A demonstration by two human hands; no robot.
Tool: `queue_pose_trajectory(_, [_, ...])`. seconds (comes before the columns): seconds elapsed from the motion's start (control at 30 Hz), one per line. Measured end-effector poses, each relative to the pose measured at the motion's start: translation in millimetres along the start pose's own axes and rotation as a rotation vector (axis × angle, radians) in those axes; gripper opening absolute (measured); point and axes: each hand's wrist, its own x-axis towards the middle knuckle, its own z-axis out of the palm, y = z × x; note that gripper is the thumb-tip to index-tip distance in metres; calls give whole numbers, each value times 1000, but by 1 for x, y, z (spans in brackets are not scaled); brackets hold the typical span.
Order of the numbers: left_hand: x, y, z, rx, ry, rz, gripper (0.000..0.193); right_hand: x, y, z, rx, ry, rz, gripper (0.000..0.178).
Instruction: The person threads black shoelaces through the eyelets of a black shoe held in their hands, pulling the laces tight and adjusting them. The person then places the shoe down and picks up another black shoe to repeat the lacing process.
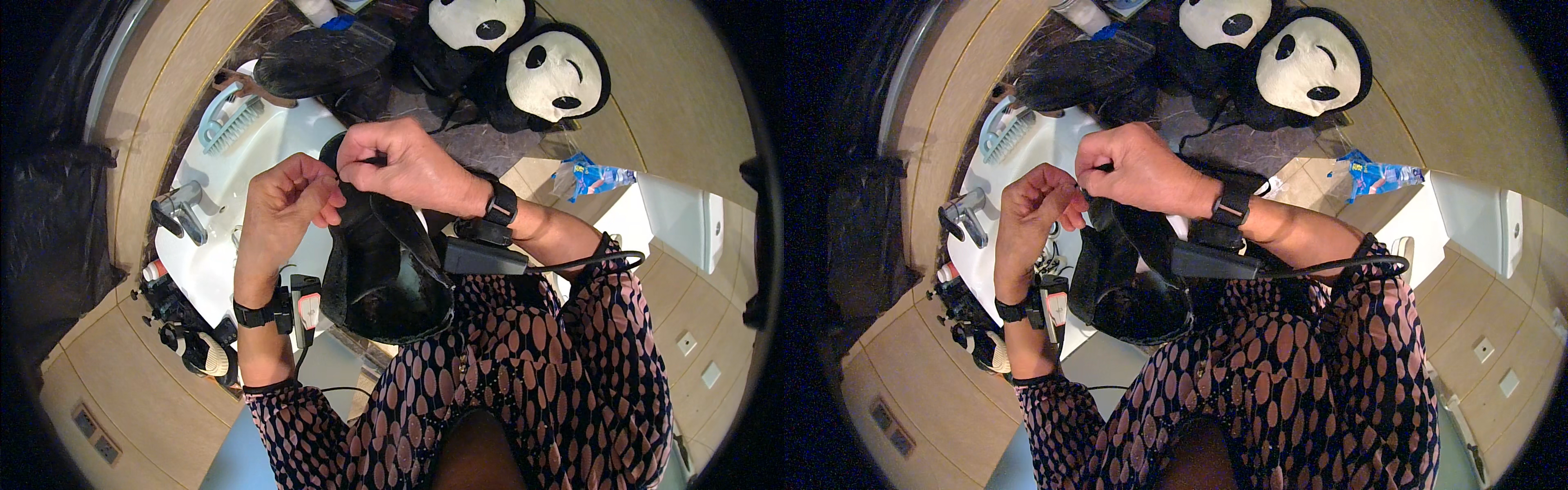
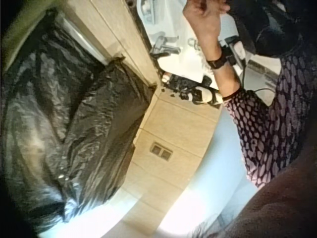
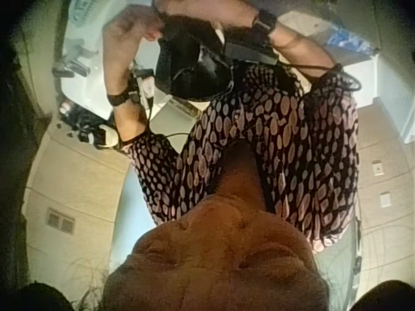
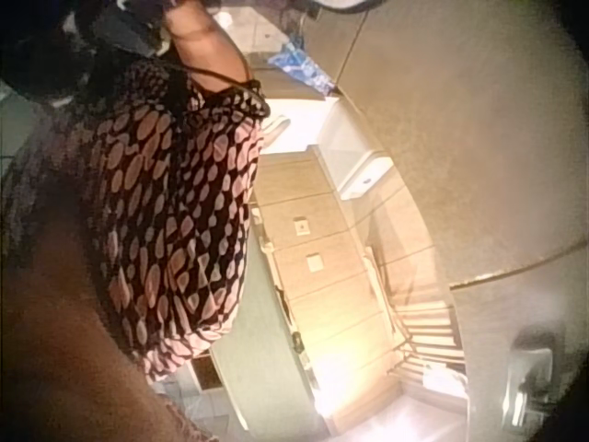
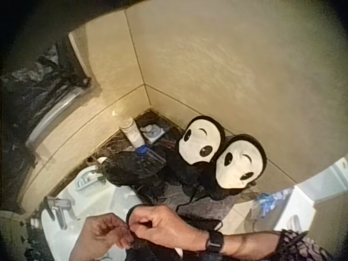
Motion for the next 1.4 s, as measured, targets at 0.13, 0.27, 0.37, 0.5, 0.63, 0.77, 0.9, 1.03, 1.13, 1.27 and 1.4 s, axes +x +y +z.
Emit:
queue_pose_trajectory(0.13, [-4,5,3,-10,-30,-44,11,-3,-2,-8,-50,14,-72,5])
queue_pose_trajectory(0.27, [-11,2,4,39,-86,-171,11,-18,2,-27,-80,19,-60,5])
queue_pose_trajectory(0.37, [-11,5,7,102,-104,-209,14,-34,6,-33,-118,5,23,5])
queue_pose_trajectory(0.5, [-2,9,17,109,-136,-245,18,-47,10,-32,-139,-8,12,4])
queue_pose_trajectory(0.63, [4,8,25,156,-187,-271,23,-52,24,-24,-176,43,-110,5])
queue_pose_trajectory(0.77, [5,10,29,185,-166,-316,23,-55,31,-22,-131,59,-153,7])
queue_pose_trajectory(0.9, [3,5,27,121,-138,-325,23,-56,31,-26,-118,40,-123,6])
queue_pose_trajectory(1.03, [3,-1,25,-12,-146,-340,24,-54,28,-27,-108,15,-103,6])
queue_pose_trajectory(1.13, [3,-7,22,-71,-154,-336,24,-51,24,-27,-125,-8,-94,6])
queue_pose_trajectory(1.27, [3,-12,18,-134,-204,-318,21,-51,20,-26,-127,-32,-85,5])
queue_pose_trajectory(1.4, [1,-15,18,-177,-219,-284,17,-52,14,-26,-157,-71,-26,6])
